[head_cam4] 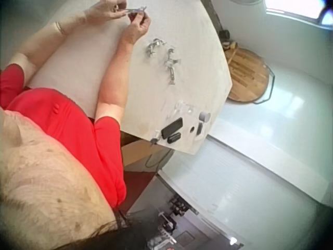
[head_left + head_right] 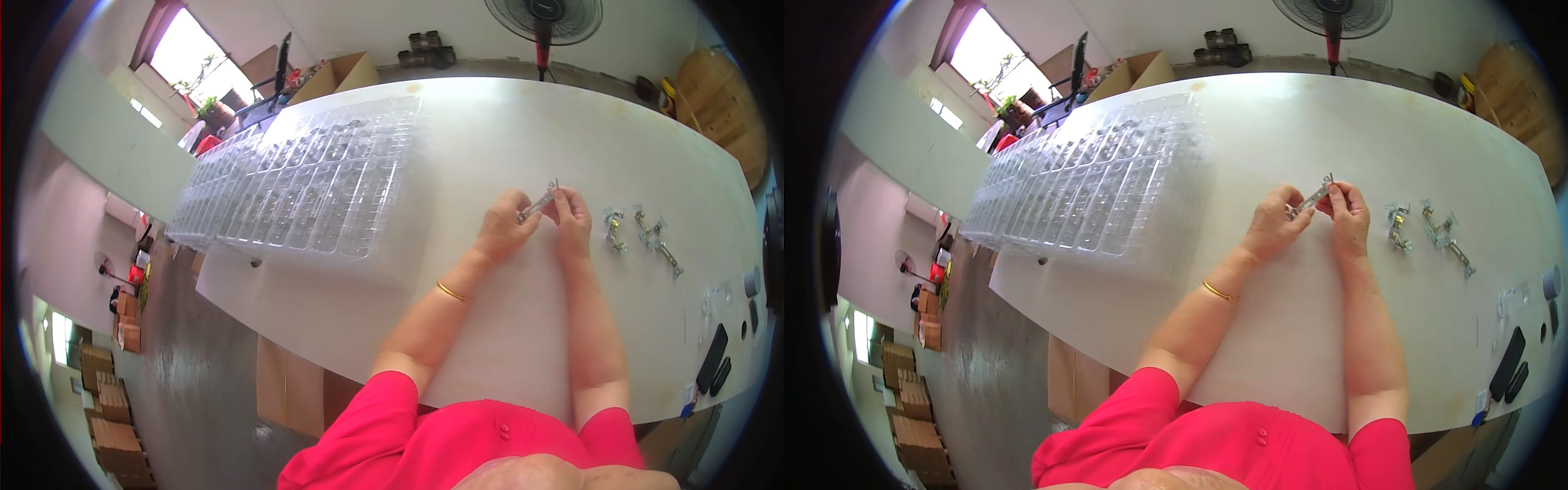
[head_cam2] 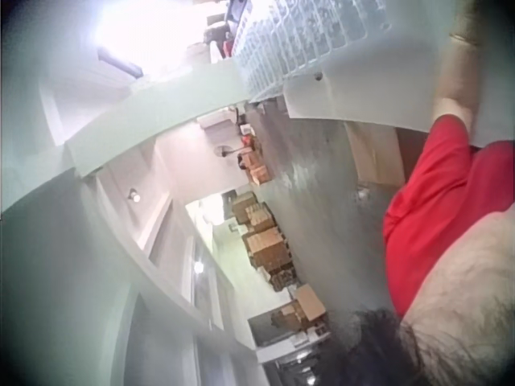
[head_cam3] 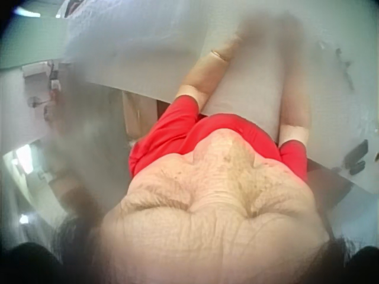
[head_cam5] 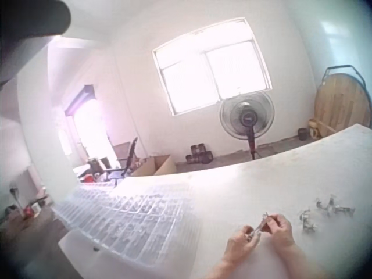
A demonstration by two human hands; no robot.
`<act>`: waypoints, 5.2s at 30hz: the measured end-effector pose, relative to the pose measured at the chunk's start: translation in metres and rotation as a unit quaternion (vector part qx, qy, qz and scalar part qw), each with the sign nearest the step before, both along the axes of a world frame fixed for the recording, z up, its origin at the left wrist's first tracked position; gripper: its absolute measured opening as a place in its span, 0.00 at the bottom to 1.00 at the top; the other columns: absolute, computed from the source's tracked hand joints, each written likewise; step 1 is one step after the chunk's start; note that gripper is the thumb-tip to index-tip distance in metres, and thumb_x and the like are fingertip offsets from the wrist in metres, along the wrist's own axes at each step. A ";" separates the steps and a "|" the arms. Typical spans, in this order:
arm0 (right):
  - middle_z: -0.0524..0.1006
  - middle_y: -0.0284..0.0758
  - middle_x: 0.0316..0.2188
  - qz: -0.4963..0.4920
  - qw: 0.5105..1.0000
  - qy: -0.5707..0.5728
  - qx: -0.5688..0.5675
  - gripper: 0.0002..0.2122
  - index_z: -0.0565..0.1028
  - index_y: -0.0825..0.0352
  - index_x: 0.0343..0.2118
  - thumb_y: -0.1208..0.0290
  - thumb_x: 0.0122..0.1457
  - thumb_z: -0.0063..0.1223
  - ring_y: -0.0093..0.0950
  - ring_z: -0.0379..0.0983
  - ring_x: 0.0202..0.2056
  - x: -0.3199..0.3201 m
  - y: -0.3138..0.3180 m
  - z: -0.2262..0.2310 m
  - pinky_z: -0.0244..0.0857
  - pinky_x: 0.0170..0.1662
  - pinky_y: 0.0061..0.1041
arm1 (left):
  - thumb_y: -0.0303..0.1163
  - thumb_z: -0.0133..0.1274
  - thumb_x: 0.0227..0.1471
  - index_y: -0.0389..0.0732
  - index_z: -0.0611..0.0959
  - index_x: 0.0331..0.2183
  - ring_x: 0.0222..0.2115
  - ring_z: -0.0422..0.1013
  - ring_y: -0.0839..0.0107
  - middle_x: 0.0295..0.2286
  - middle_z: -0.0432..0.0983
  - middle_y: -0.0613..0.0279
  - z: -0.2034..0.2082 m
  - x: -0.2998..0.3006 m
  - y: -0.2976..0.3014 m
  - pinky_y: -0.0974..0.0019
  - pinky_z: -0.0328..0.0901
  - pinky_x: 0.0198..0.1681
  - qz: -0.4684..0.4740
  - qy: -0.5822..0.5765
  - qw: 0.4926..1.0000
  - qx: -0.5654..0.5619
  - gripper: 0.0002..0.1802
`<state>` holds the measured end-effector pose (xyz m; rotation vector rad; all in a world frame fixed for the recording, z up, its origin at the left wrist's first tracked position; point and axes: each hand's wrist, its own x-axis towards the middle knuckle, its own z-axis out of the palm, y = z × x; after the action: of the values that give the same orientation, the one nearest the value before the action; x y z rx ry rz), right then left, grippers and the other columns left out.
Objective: The person assembles metal hinge parts by taking brackets from a plastic tray and inserting pins into them by hand. The person then adjusts a pouch at their waist and touches a phone on the table.
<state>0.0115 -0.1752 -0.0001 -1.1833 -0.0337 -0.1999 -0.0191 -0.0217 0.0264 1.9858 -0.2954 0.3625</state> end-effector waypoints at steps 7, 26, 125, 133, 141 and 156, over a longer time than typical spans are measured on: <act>0.79 0.29 0.36 0.050 0.998 -0.036 -0.019 0.06 0.77 0.66 0.42 0.71 0.67 0.51 0.21 0.77 0.37 -0.003 0.005 0.004 0.76 0.41 0.23 | 0.26 0.57 0.48 0.36 0.76 0.29 0.30 0.72 0.49 0.28 0.75 0.50 0.002 0.000 0.001 0.51 0.66 0.37 0.022 -0.118 0.987 0.104 0.07; 0.77 0.26 0.36 0.042 0.999 0.006 -0.009 0.08 0.78 0.64 0.42 0.66 0.66 0.54 0.17 0.73 0.32 0.000 -0.001 0.004 0.70 0.36 0.19 | 0.25 0.63 0.52 0.35 0.85 0.34 0.29 0.74 0.80 0.28 0.81 0.64 0.172 -0.114 0.138 0.75 0.68 0.34 0.246 -0.095 0.958 0.112 0.06; 0.73 0.31 0.31 0.207 0.863 0.045 0.459 0.09 0.73 0.67 0.37 0.68 0.57 0.55 0.22 0.71 0.33 0.013 0.021 -0.038 0.67 0.36 0.23 | 0.22 0.45 0.53 0.31 0.75 0.40 0.30 0.74 0.62 0.34 0.74 0.48 0.065 0.016 -0.045 0.60 0.72 0.35 -0.259 0.351 0.801 -0.410 0.11; 0.76 0.31 0.25 0.014 0.999 0.040 0.035 0.07 0.75 0.66 0.40 0.68 0.66 0.52 0.17 0.71 0.21 -0.004 0.008 0.010 0.67 0.24 0.19 | 0.23 0.44 0.54 0.27 0.76 0.44 0.22 0.72 0.69 0.29 0.72 0.59 0.053 0.010 0.024 0.66 0.69 0.24 -0.162 0.288 0.877 -0.348 0.17; 0.74 0.26 0.22 0.016 0.998 0.024 -0.062 0.06 0.79 0.64 0.37 0.67 0.65 0.56 0.15 0.68 0.21 -0.017 0.012 0.023 0.64 0.24 0.17 | 0.38 0.50 0.65 0.31 0.78 0.42 0.18 0.65 0.83 0.22 0.68 0.70 0.013 -0.001 0.027 0.75 0.60 0.17 -0.004 0.226 0.958 -0.175 0.17; 0.74 0.25 0.22 0.025 0.977 0.002 -0.209 0.06 0.79 0.66 0.38 0.70 0.64 0.56 0.15 0.66 0.23 -0.019 0.013 0.021 0.63 0.27 0.19 | 0.34 0.53 0.63 0.35 0.82 0.42 0.24 0.62 0.85 0.23 0.70 0.76 -0.013 0.001 0.025 0.76 0.60 0.27 0.053 0.060 0.996 -0.034 0.12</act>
<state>-0.0079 -0.1620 0.0208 -1.6015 -0.1059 -0.1490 -0.0180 0.0036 0.0138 1.9516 -0.0998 0.3153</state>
